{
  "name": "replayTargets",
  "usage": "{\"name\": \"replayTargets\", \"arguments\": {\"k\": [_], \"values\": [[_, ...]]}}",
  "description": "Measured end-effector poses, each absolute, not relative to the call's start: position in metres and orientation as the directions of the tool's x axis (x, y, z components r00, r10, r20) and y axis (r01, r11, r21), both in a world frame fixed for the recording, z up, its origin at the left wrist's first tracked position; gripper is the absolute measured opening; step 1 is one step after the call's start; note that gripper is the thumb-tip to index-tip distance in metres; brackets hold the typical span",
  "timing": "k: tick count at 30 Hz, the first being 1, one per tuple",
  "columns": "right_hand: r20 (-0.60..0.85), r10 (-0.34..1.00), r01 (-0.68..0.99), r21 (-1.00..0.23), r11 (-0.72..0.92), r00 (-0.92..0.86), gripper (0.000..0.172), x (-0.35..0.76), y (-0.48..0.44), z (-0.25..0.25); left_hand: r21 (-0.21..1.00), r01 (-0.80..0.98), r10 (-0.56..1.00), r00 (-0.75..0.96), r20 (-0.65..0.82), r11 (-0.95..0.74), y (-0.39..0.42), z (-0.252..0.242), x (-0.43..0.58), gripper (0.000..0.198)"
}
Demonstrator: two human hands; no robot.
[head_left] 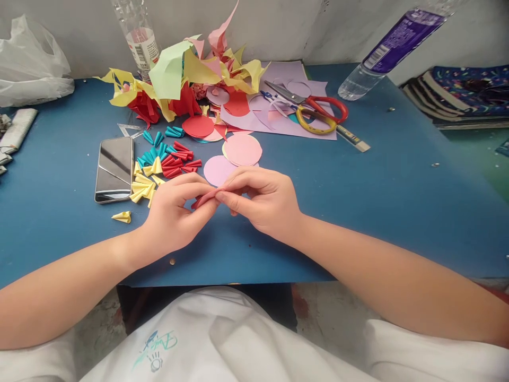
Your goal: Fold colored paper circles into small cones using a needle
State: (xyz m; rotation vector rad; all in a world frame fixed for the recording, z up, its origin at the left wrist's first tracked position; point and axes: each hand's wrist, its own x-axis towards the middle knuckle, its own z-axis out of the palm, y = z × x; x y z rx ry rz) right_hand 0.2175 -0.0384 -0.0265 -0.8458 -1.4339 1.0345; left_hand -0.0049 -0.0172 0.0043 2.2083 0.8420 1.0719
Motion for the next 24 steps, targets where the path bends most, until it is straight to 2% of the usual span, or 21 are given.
{"name": "replayTargets", "arguments": {"k": [7, 11, 17, 24], "values": [[0.436, 0.891, -0.049, -0.9, 0.434, -0.128, 0.029, 0.222, -0.033, -0.034, 0.591, 0.301, 0.649, 0.514, 0.561, -0.749, -0.013, -0.001, -0.007, 0.021], [0.413, 0.896, -0.043, -0.91, 0.411, -0.163, 0.03, 0.224, -0.029, -0.032, 0.64, 0.312, 0.689, 0.524, 0.5, -0.702, -0.009, 0.002, -0.008, 0.023], [0.31, 0.94, -0.032, -0.951, 0.309, -0.145, 0.033, 0.223, -0.028, -0.026, 0.724, 0.312, 0.747, 0.523, 0.41, -0.615, -0.006, 0.006, -0.005, 0.045], [0.239, 0.956, -0.119, -0.968, 0.221, -0.168, 0.04, 0.214, -0.034, -0.026, 0.732, 0.346, 0.778, 0.491, 0.392, -0.587, -0.013, 0.004, -0.003, 0.037]]}}
